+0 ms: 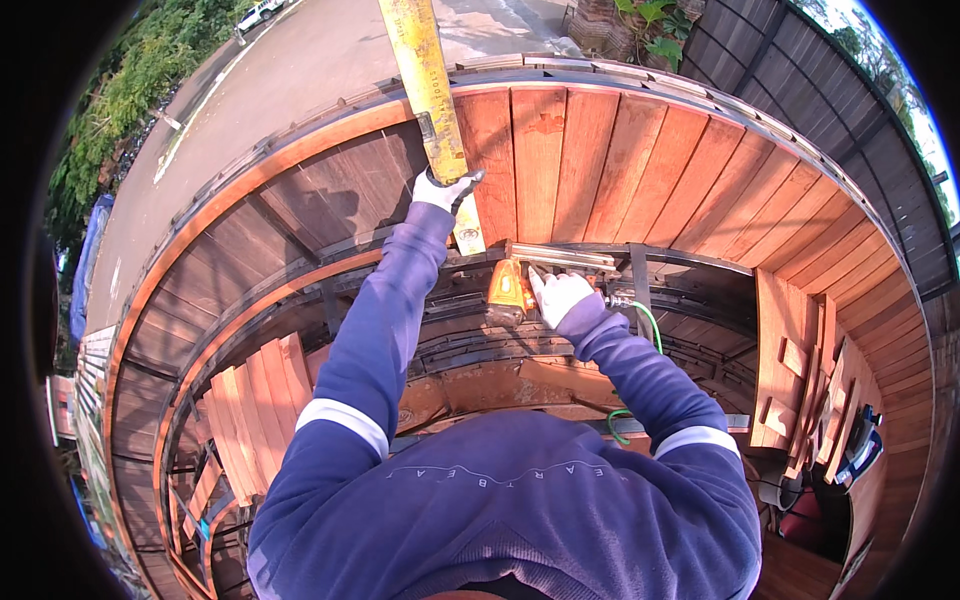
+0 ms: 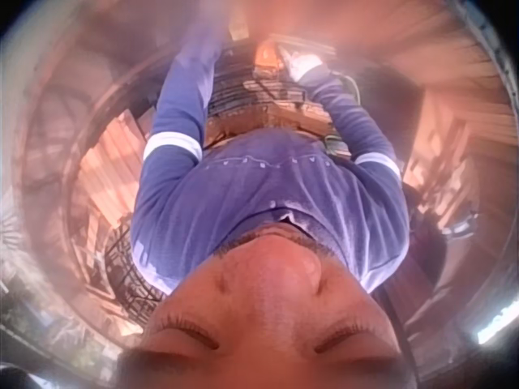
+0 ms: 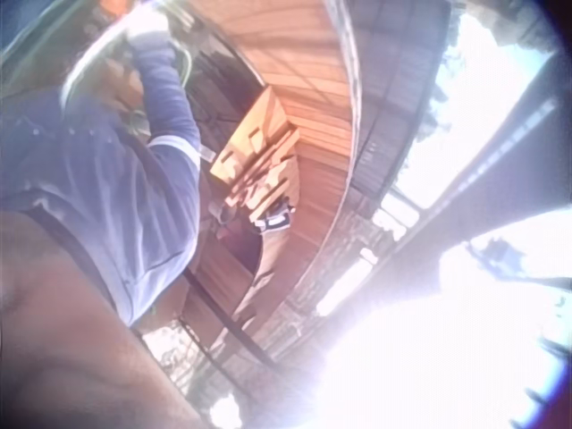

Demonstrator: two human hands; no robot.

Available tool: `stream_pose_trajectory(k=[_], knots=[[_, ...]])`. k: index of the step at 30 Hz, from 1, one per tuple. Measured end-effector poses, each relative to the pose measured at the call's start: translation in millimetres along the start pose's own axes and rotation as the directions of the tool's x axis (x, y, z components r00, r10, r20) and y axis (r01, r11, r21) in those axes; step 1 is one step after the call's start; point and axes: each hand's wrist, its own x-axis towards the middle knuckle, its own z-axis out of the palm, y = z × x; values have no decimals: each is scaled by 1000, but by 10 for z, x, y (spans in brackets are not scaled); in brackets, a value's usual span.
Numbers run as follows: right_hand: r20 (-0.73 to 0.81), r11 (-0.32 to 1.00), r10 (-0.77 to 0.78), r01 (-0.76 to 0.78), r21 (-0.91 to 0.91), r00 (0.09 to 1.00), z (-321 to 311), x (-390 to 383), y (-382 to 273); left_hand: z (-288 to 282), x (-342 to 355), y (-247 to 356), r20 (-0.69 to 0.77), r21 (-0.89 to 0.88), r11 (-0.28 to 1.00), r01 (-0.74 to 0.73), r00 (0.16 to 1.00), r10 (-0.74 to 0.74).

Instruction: The person places wooden planks onto a curved metal framework, aligning them with existing boards. They use a spirit level to check the alignment and a nail gun to secure the planks in place.

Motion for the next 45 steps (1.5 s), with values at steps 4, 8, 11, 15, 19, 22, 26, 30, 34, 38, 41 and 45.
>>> stream_pose_trajectory(k=[4, 8, 11, 15, 19, 22, 26, 30, 34, 38, 41, 45], knots=[[-40, 1000, 7, -7, 7, 999, 85, -4, 17, 4, 27, 52, -21, 200, 980, 9, 1000, -5], [-50, 999, -24, 25, 22, 998, 11, 28, -52, 5, -27, 79, -6, 85, 996, 18, 1000, -17], [-68, 999, -46, 46, -2, 997, 16, 70, -76, 36, -48, 121, 12, 106, 994, 25, 1000, -26], [-58, 999, -47, 47, 8, 997, 49, 114, -71, 52, -39, 102, -81, 148, 987, 68, 995, -56], [-70, 999, -43, 45, 29, 997, 29, 103, -105, 23, 12, 92, -28, 228, 974, 7, 1000, -1], [-71, 998, -56, 59, 31, 996, -1, 69, -115, 59, -26, 66, -63, 144, 987, 64, 997, -55], [-3, 999, -35, 35, -25, 999, -51, 102, -38, -37, 31, 47, -80, 202, 978, 55, 996, -39], [-104, 997, -45, 51, 57, 994, 40, 40, -16, 98, -61, 148, -32, 130, 991, 30, 999, -26], [-52, 999, -54, 54, -3, 997, -117, -14, -51, 70, -77, 168, -48, 156, 986, 66, 997, -60], [-60, 999, 0, -3, -51, 998, -88, -6, 33, 145, -83, 184, -66, 157, 986, 53, 997, -43], [-143, 1000, -31, 31, 0, 989, 87, -14, 44, 110, -65, 163, -57, 183, 982, 39, 998, -29], [-130, 997, -69, 74, 33, 989, -17, 31, -94, 77, -75, 139, -71, 97, 995, 2, 997, 5]])
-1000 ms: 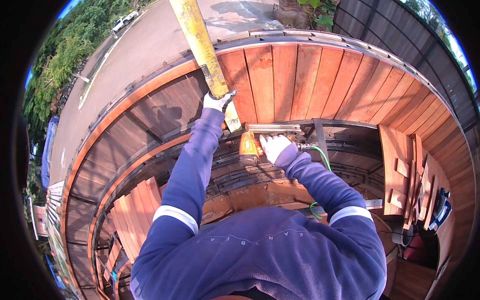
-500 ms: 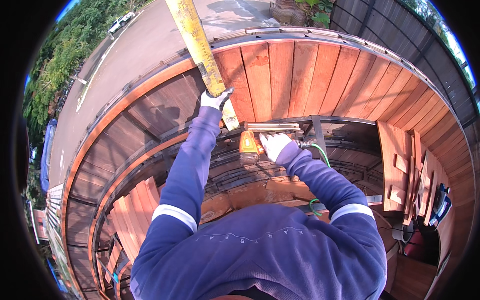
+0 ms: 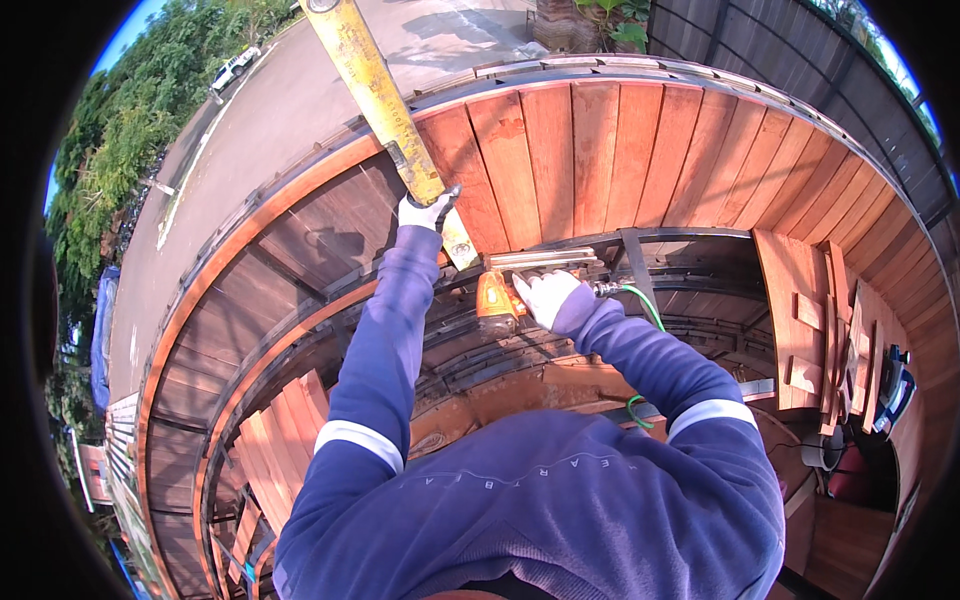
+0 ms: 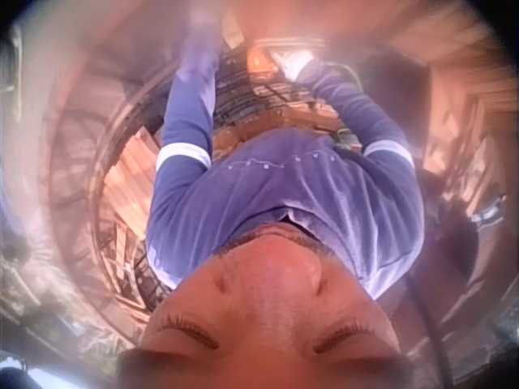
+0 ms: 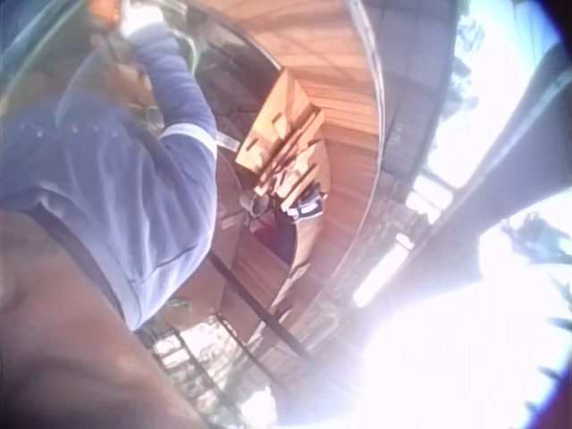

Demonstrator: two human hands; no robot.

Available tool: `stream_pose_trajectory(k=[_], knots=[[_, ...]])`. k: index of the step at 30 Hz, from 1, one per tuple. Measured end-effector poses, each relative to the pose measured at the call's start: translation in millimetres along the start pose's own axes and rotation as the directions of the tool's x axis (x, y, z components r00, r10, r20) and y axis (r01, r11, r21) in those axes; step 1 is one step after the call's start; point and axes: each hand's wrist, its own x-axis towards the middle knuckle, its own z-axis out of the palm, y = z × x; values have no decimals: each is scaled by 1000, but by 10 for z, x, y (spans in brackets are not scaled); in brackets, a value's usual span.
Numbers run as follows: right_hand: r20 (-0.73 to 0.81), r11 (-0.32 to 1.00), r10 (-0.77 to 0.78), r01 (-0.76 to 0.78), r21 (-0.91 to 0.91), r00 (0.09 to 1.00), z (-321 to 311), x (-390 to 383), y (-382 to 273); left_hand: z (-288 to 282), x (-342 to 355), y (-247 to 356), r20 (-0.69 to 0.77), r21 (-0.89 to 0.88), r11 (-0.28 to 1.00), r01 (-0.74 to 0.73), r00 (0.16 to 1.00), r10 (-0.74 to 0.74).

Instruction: The person places wooden planks onto a curved metal framework, aligning them with existing boards. They use a spirit level to check the alignment and a nail gun to secure the planks in place.

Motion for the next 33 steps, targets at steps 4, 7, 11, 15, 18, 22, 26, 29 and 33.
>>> stream_pose_trajectory(k=[4, 7, 11, 15, 18, 22, 26, 29, 33], knots=[[39, 1000, 19, -18, -18, 999, 84, 94, -4, 0, 25, -5, 31, 18, 998, 55, 998, -56], [68, 999, 29, -28, -17, 997, 147, 113, -1, -25, 71, -64, 33, 0, 1000, -4, 999, 4], [43, 998, 67, -67, 9, 997, -23, 21, -68, -39, 61, -60, 21, 89, 995, 54, 998, -56], [55, 987, 160, -159, -24, 986, -541, -232, -152, -97, 83, -49, 41, 124, 992, -21, 999, 16], [55, 943, 333, -332, -31, 941, -697, -590, -70, -24, 26, -31, 76, 205, 976, -77, 995, 62], [-13, 835, 549, -549, -14, 836, -870, -1072, 24, -108, 57, 15, 124, 219, 975, -31, 992, 4], [-20, 663, 745, -738, 129, 666, -1186, -1549, -41, 16, 27, 49, 147, 289, 957, 22, 987, -67], [46, 612, 778, -773, 163, 626, -1272, -1688, -189, -523, 359, -81, 255, 195, 971, 139, 949, -187], [103, 559, 822, -828, 50, 561, -922, -2054, -268, -184, 73, -15, 132, 444, 895, 31, 986, -99]])
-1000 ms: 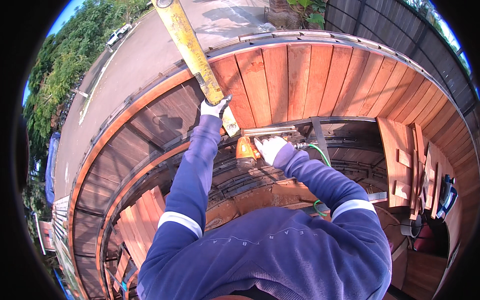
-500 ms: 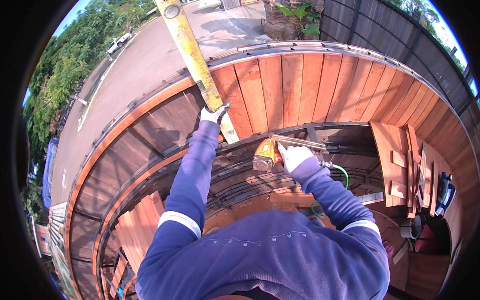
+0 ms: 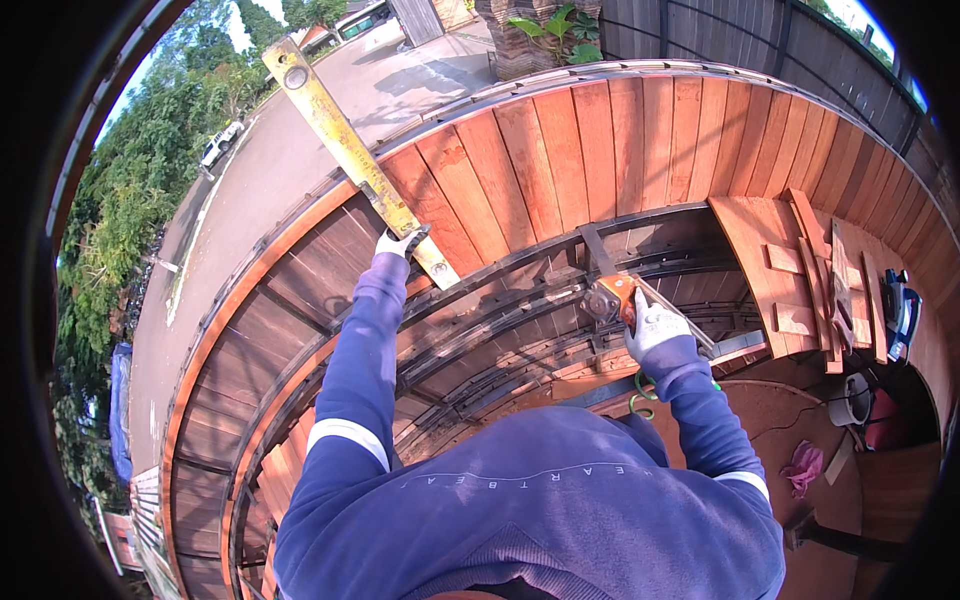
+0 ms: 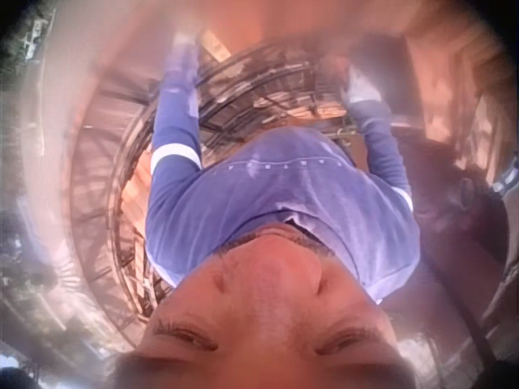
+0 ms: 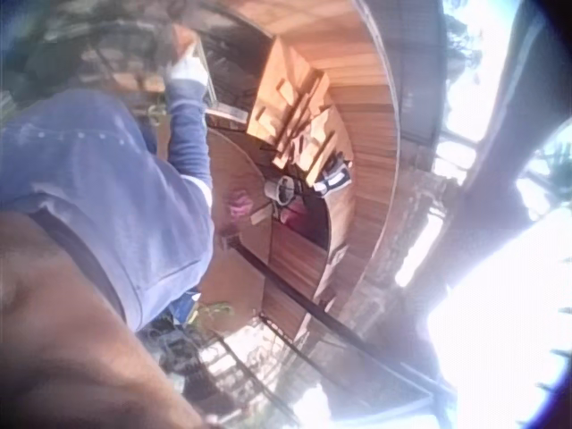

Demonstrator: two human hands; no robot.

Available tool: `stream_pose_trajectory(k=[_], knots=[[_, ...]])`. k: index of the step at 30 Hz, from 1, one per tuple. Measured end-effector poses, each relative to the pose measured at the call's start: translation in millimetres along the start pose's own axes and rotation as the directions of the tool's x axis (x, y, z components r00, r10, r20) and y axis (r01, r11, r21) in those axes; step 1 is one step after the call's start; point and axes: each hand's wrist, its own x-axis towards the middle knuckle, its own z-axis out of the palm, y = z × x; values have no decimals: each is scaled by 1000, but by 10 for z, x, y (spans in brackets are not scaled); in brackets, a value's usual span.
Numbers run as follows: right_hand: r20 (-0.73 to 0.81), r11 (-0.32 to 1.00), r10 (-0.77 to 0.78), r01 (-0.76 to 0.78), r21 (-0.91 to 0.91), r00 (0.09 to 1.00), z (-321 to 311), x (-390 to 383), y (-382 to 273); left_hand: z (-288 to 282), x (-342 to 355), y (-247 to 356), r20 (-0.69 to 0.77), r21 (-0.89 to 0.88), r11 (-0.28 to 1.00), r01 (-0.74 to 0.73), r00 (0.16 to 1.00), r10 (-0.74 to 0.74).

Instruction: The person places wooden planks onto a curved metal framework, aligning them with existing boards. They use a spirit level to check the alignment and a nail gun to secure the planks in place.

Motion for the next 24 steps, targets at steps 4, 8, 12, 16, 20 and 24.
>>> stream_pose_trajectory(k=[4, 8, 12, 16, 20, 24], knots=[[43, 989, -23, 29, -143, 999, 277, -65, 0, -95, -119, 4, -14, -262, 959, -112, 994, 112], [61, 976, -15, 28, -215, 998, 588, -58, 91, -54, -191, 228, -76, -24, 985, -170, 983, 167], [97, 985, 11, 6, -170, 995, 553, -35, 11, -210, -64, 378, -118, -42, 947, -317, 943, 311], [109, 988, 64, -47, -150, 992, 550, -3, 37, -151, 183, 615, -121, -191, 935, -298, 953, 279], [163, 987, 68, -43, -153, 984, 504, 44, -31, -199, 289, 641, -147, -288, 938, -194, 977, 157], [175, 983, 94, -64, -171, 980, 519, 37, -23, 41, 149, 564, -176, -70, 968, -240, 958, 225]])
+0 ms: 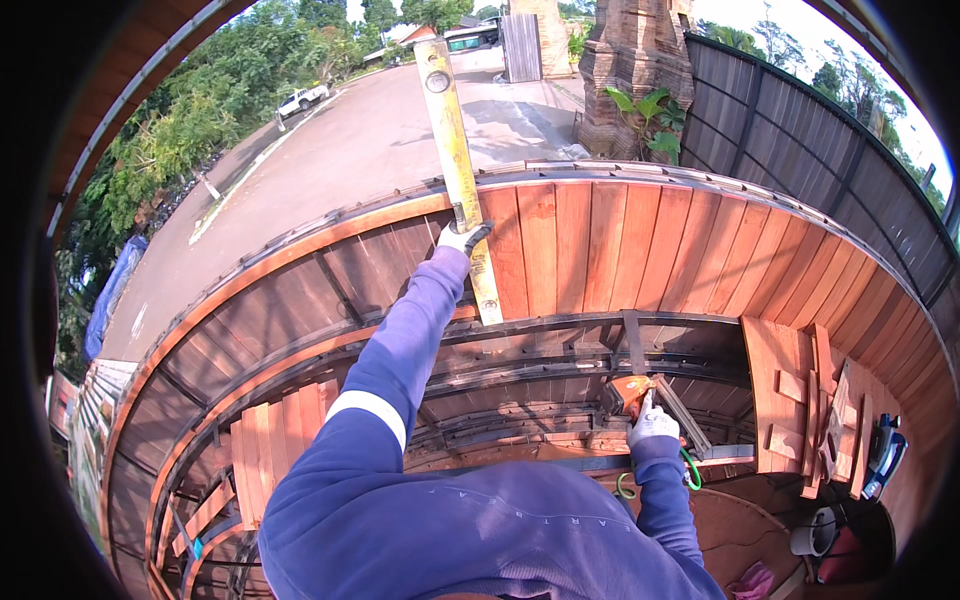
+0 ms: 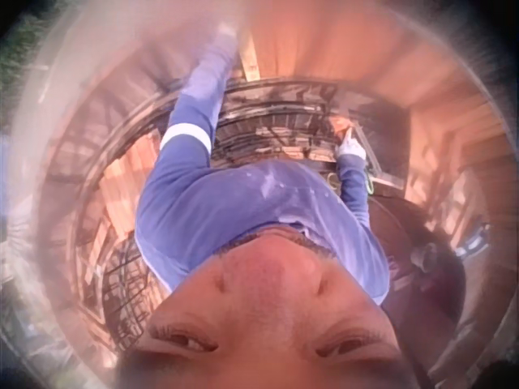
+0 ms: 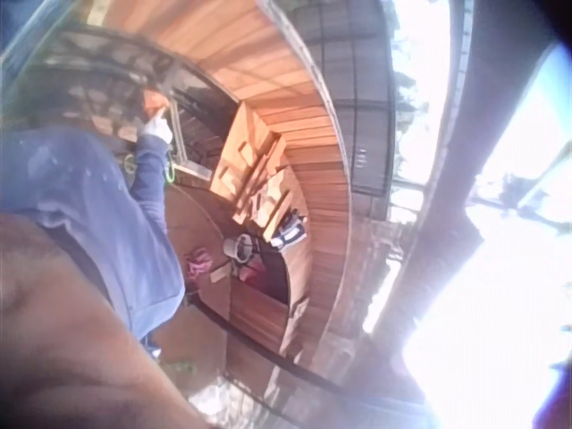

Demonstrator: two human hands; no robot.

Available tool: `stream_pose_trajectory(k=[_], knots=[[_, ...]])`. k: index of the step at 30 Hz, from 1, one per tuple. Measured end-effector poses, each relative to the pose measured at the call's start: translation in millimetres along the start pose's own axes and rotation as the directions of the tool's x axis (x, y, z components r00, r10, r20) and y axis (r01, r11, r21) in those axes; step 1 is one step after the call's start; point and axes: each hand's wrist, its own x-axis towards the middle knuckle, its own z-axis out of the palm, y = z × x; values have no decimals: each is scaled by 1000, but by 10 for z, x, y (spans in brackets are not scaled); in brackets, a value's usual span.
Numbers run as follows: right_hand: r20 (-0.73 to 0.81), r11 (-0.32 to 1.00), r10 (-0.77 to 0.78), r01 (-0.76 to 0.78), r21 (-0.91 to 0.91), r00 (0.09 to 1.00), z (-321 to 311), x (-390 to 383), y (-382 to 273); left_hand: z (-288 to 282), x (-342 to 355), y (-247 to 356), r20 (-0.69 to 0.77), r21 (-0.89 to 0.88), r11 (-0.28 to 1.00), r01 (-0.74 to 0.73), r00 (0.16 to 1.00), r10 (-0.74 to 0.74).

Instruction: The person places wooden planks onto a curved metal framework, aligning them with existing boards. They use a spirit level to check the alignment and a nail gun to secure the planks in place.

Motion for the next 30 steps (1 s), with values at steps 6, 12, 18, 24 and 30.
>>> stream_pose_trajectory(k=[6, 12, 18, 24, 30], knots=[[29, 999, 26, -25, -24, 999, -31, 21, -50, -16, 23, -94, 62, -147, 989, -31, 997, 40], [52, 999, 39, -38, -21, 998, 29, 66, -31, 21, 11, -90, 53, -142, 990, -20, 998, 28], [55, 999, 51, -50, -22, 997, 42, 102, -77, 21, 51, -180, 12, -110, 993, -47, 999, 49], [44, 998, 67, -67, -13, 997, 51, 103, -84, 17, 12, -138, 56, -241, 970, 0, 998, 14], [61, 997, 74, -74, -4, 995, 8, 123, -114, -20, 54, -163, 49, -222, 975, -5, 999, 16]])
